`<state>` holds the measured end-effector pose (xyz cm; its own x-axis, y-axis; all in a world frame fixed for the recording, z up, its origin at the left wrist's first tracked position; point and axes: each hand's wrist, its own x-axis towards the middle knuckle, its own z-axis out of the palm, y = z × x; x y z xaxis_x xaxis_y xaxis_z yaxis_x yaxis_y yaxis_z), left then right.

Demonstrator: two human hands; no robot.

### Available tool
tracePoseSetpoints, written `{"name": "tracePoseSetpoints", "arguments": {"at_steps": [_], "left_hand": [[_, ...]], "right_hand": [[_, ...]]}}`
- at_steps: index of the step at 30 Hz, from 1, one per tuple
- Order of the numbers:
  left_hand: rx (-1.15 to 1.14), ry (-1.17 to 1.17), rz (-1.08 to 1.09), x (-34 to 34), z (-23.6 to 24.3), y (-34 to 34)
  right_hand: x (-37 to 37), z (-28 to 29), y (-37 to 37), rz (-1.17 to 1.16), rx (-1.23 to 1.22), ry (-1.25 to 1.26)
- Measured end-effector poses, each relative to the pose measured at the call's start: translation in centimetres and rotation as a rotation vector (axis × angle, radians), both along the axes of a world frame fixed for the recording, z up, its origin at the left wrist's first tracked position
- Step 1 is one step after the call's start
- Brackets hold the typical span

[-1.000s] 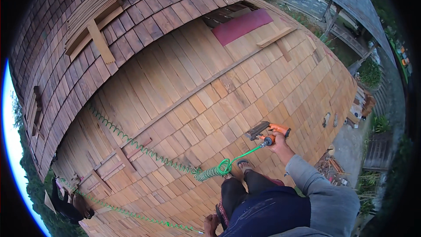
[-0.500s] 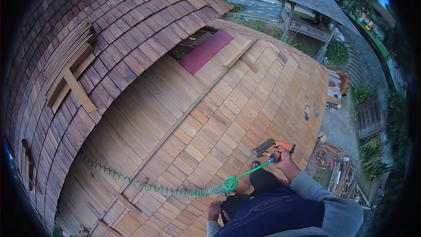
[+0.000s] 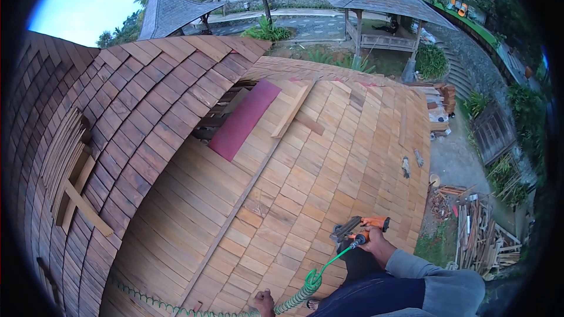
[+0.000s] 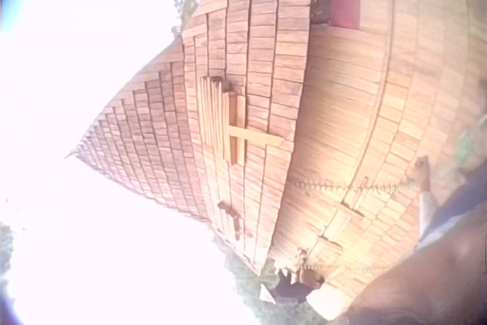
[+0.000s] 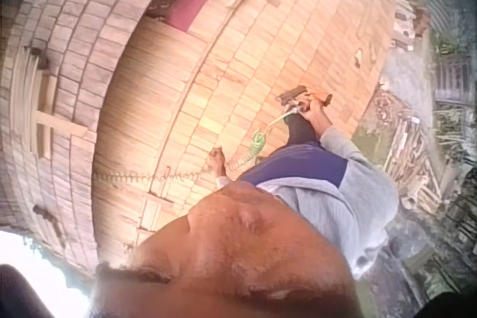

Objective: The person installs wooden shingles on a roof using a nail gun, positioning shingles by hand and firing the tool to secure them.

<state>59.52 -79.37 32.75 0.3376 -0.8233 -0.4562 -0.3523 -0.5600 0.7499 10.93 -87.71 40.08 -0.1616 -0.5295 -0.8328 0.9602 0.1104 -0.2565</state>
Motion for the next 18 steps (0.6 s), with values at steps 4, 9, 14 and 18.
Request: {"name": "tracePoseSetpoints", "arguments": {"at_steps": [4, 9, 14, 18], "left_hand": [[-0.062, -0.078, -0.344, -7.8, 1.8, -4.8], [0.047, -0.015, -0.537, -18.1, 3.5, -4.9], [0.097, -0.084, -0.479, -20.4, 6.0, -8.8], [0.069, -0.137, -0.412, -20.0, 7.9, -9.9]], "right_hand": [[-6.6, -3.8, -6.7, -0.034, -0.02, -0.055], [-11.4, -5.5, -12.2, -0.08, 0.052, -0.156], [-15.8, -3.1, -18.3, -0.114, 0.099, 0.193], [-18.0, -2.8, -22.3, -0.118, -0.013, 0.355]]}}
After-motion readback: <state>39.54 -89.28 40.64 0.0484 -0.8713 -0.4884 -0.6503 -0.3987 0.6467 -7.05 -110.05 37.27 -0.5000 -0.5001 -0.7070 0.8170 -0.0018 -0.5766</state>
